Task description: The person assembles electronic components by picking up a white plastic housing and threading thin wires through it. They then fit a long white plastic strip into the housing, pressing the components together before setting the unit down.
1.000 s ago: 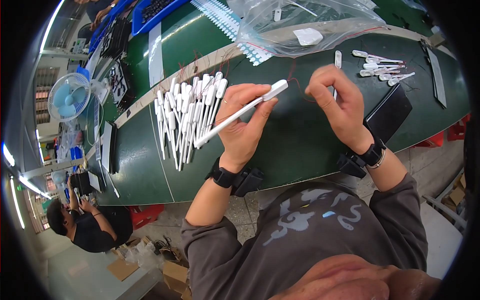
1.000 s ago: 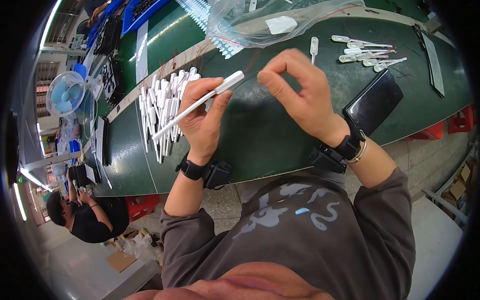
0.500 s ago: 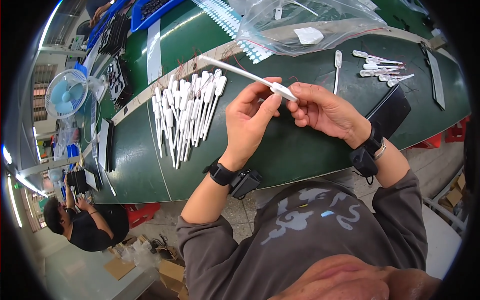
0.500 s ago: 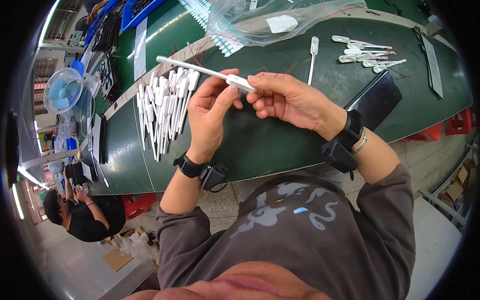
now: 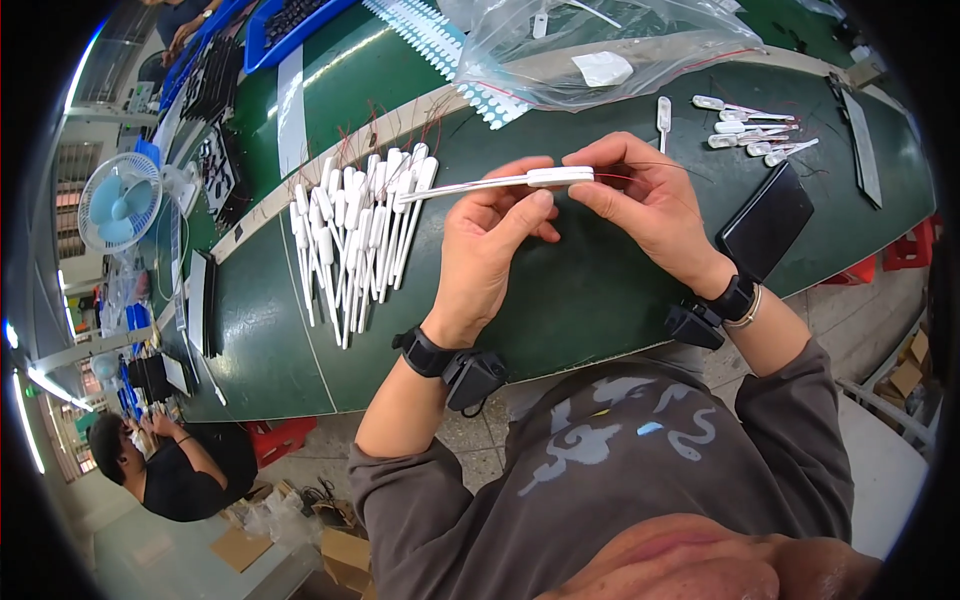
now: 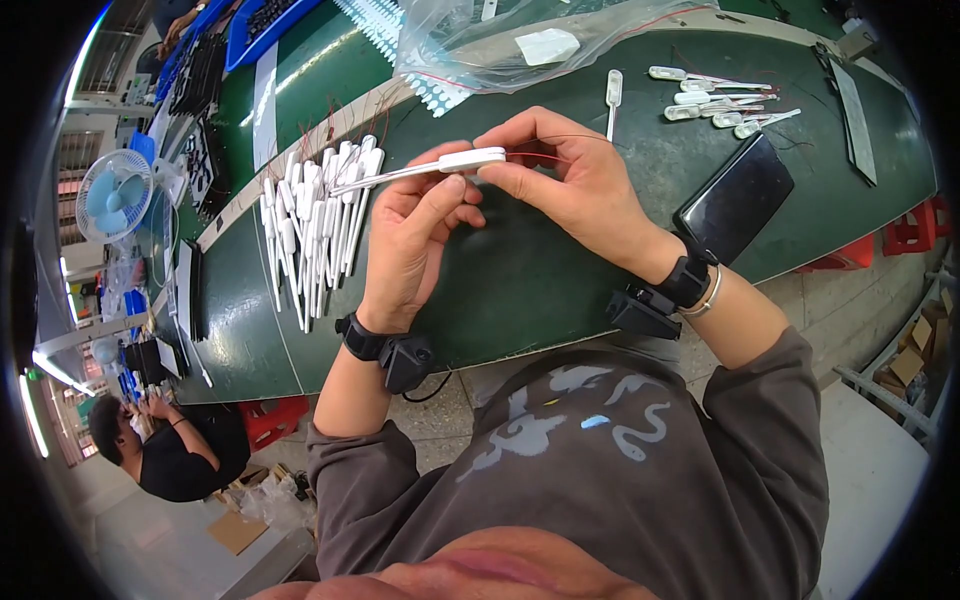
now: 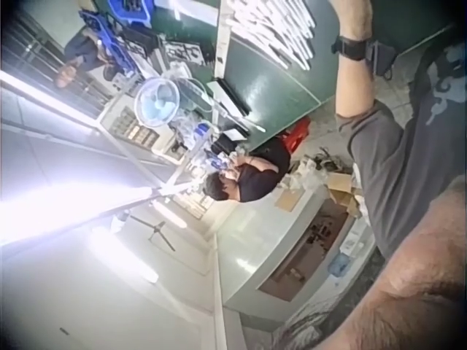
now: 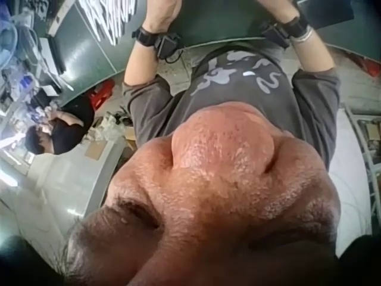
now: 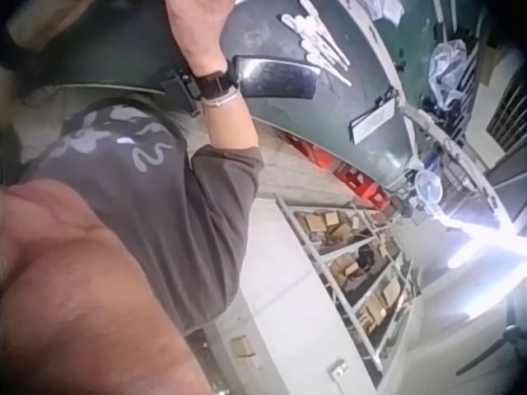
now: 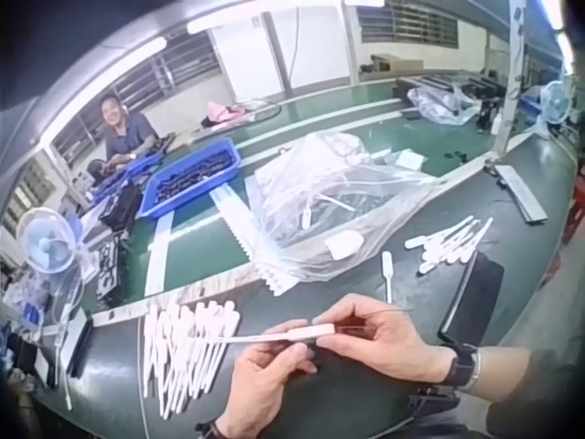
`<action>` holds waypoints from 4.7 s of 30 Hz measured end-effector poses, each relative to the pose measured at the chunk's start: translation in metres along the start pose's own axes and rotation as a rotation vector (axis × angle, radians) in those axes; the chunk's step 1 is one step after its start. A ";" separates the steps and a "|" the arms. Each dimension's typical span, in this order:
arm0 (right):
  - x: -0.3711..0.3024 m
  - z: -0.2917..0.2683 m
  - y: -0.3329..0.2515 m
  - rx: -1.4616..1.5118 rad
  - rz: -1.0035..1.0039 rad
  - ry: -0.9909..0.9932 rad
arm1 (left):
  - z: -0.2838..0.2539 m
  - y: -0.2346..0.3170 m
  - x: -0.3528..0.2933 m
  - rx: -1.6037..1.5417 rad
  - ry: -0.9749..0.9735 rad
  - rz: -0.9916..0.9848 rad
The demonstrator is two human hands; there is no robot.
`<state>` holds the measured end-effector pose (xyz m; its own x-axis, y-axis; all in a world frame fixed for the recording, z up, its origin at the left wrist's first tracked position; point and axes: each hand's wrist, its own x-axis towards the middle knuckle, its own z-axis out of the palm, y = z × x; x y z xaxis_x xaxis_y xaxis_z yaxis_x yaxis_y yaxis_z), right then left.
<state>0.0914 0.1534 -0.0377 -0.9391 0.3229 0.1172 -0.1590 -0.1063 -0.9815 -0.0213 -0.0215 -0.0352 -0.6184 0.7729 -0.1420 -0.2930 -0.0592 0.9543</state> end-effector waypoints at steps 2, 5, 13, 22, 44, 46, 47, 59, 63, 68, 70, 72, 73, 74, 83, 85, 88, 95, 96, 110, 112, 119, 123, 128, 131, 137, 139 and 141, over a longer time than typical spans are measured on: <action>0.000 -0.004 -0.001 -0.114 -0.068 0.007 | -0.003 0.005 0.001 0.157 -0.084 -0.135; 0.002 -0.009 -0.003 -0.217 -0.143 -0.011 | 0.004 0.010 -0.006 0.773 0.122 0.609; 0.001 -0.006 -0.009 -0.373 -0.243 -0.104 | 0.000 0.007 0.003 1.162 0.149 0.942; -0.004 -0.003 -0.011 -0.435 -0.399 -0.177 | 0.006 0.008 -0.009 1.113 0.120 0.958; -0.004 -0.005 -0.006 -0.281 -0.228 -0.134 | 0.006 -0.001 -0.002 1.094 0.128 0.893; -0.004 -0.006 -0.002 -0.257 -0.224 -0.146 | 0.005 -0.002 -0.002 1.082 0.103 0.892; -0.004 -0.006 -0.001 -0.245 -0.220 -0.151 | 0.005 -0.002 -0.001 1.083 0.101 0.894; 0.000 -0.010 -0.011 -0.399 -0.457 -0.173 | 0.013 0.005 -0.005 1.054 0.003 0.920; -0.004 -0.002 -0.018 0.120 -0.254 0.047 | 0.021 0.015 -0.010 1.000 0.071 0.886; -0.003 -0.016 -0.033 0.385 0.161 -0.253 | 0.012 0.015 -0.014 0.796 0.198 0.781; -0.005 -0.008 -0.031 0.165 0.133 -0.212 | 0.014 0.017 -0.013 0.828 0.185 0.859; -0.005 -0.003 -0.027 0.052 0.126 -0.206 | 0.016 0.017 -0.011 0.780 0.210 0.816; -0.006 -0.001 -0.025 0.044 0.114 -0.209 | 0.017 0.016 -0.010 0.730 0.220 0.782; -0.007 0.000 -0.023 0.035 0.101 -0.211 | 0.017 0.016 -0.009 0.679 0.230 0.747; -0.003 0.003 -0.023 0.276 0.415 -0.295 | 0.009 0.008 -0.010 0.477 0.162 0.611; -0.002 0.001 -0.022 0.284 0.478 -0.299 | 0.007 0.006 -0.008 0.587 0.178 0.611; 0.000 0.000 -0.020 0.304 0.597 -0.309 | 0.007 0.003 -0.006 0.653 0.183 0.600; -0.002 -0.001 -0.014 0.379 0.652 -0.420 | 0.008 -0.004 0.001 0.744 0.194 0.636; -0.002 -0.001 -0.014 0.382 0.654 -0.420 | 0.008 -0.005 0.001 0.742 0.193 0.631; 0.002 -0.002 -0.022 0.400 0.772 -0.479 | 0.003 -0.003 -0.004 0.303 0.090 0.419; 0.002 -0.002 -0.023 0.442 0.814 -0.491 | 0.002 0.006 -0.008 0.153 0.053 0.316; -0.001 0.004 -0.021 0.312 0.753 -0.603 | 0.001 0.005 -0.008 -0.412 -0.149 0.007; -0.003 0.008 -0.022 0.256 0.734 -0.610 | 0.003 0.007 -0.010 -0.406 -0.133 -0.073; -0.007 0.009 -0.017 0.341 0.737 -0.619 | 0.007 0.010 -0.015 -0.328 -0.093 -0.048; -0.009 0.009 -0.015 0.400 0.750 -0.613 | 0.005 0.008 -0.017 -0.418 -0.121 -0.032; -0.007 0.008 -0.017 0.355 0.760 -0.629 | 0.010 0.015 -0.018 -0.275 -0.084 -0.035; -0.007 0.008 -0.017 0.339 0.746 -0.631 | 0.008 0.014 -0.017 -0.268 -0.086 -0.031; -0.006 0.008 -0.018 0.315 0.738 -0.627 | 0.004 0.009 -0.017 -0.323 -0.106 -0.017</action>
<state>0.0975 0.1455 -0.0199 -0.8112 -0.4649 -0.3547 0.5367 -0.3513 -0.7671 -0.0109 -0.0326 -0.0232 -0.5375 0.8357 -0.1126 -0.5287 -0.2300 0.8171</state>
